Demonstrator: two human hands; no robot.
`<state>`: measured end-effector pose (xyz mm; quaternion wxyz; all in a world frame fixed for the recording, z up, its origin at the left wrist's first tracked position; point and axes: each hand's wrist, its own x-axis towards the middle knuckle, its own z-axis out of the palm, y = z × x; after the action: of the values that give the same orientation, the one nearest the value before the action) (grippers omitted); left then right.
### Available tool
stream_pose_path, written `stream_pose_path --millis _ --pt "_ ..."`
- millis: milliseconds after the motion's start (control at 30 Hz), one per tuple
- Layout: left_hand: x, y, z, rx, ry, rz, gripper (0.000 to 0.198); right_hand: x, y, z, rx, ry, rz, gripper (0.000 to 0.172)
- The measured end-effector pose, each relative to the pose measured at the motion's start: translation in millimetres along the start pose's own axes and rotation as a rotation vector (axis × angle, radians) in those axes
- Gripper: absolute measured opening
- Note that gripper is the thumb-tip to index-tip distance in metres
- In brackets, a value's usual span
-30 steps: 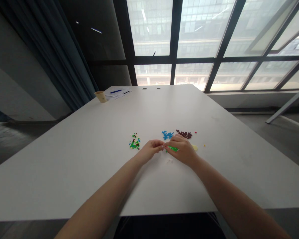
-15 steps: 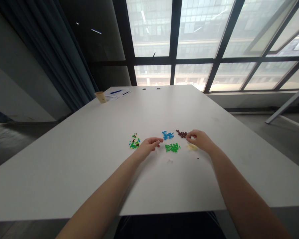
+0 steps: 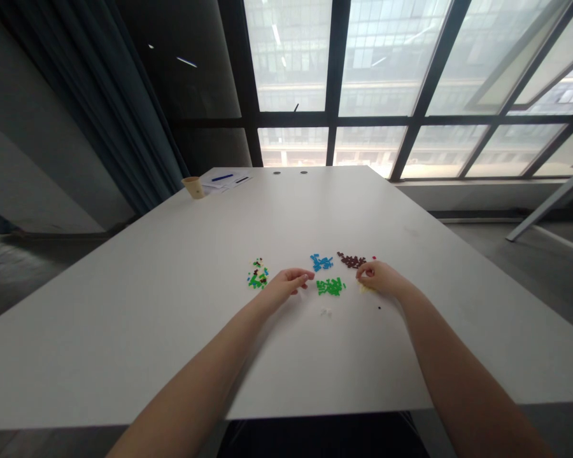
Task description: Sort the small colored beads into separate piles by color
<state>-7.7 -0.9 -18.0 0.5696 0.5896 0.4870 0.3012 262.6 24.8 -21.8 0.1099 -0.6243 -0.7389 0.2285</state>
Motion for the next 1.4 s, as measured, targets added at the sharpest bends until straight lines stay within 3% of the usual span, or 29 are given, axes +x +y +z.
stream_pose_path --millis 133,233,333,433,500,600,700,800,1167,1267,1400 --pt "-1 3 -0.9 0.000 0.029 -0.004 0.036 0 -1 -2 0.040 -0.006 0.040 0.020" --pt "1 5 -8.9 0.018 0.114 0.019 0.035 -1 -3 -4 0.082 0.002 0.084 0.023" --pt "6 4 -26.8 0.134 0.300 0.085 0.033 -2 -6 -7 0.076 0.021 0.096 0.025" --pt "11 -3 -49.1 0.401 0.559 0.219 0.026 -4 -9 -8 0.063 0.057 0.063 0.025" --pt "13 -11 -61.5 0.587 0.615 0.242 0.021 -5 -11 -9 0.059 0.071 0.048 0.027" --pt "14 -23 -72.3 0.679 0.588 0.140 0.015 -4 -10 -9 0.057 0.080 0.053 0.031" --pt "14 -29 -74.7 0.613 0.589 0.105 0.012 -3 -8 -9 0.055 0.096 0.047 0.032" --pt "14 -28 -72.4 0.593 0.605 0.103 0.008 -3 -7 -8 0.063 0.103 0.041 0.032" --pt "11 -19 -54.1 0.891 0.589 0.093 0.015 -5 -13 -8 0.050 0.111 0.038 0.034" --pt "12 -14 -50.0 0.755 0.552 0.189 0.015 -6 -14 -8 0.057 0.125 0.034 0.035" --pt "13 -6 -39.4 0.288 0.376 0.185 0.016 -7 -15 -8 0.084 0.136 0.018 0.034"
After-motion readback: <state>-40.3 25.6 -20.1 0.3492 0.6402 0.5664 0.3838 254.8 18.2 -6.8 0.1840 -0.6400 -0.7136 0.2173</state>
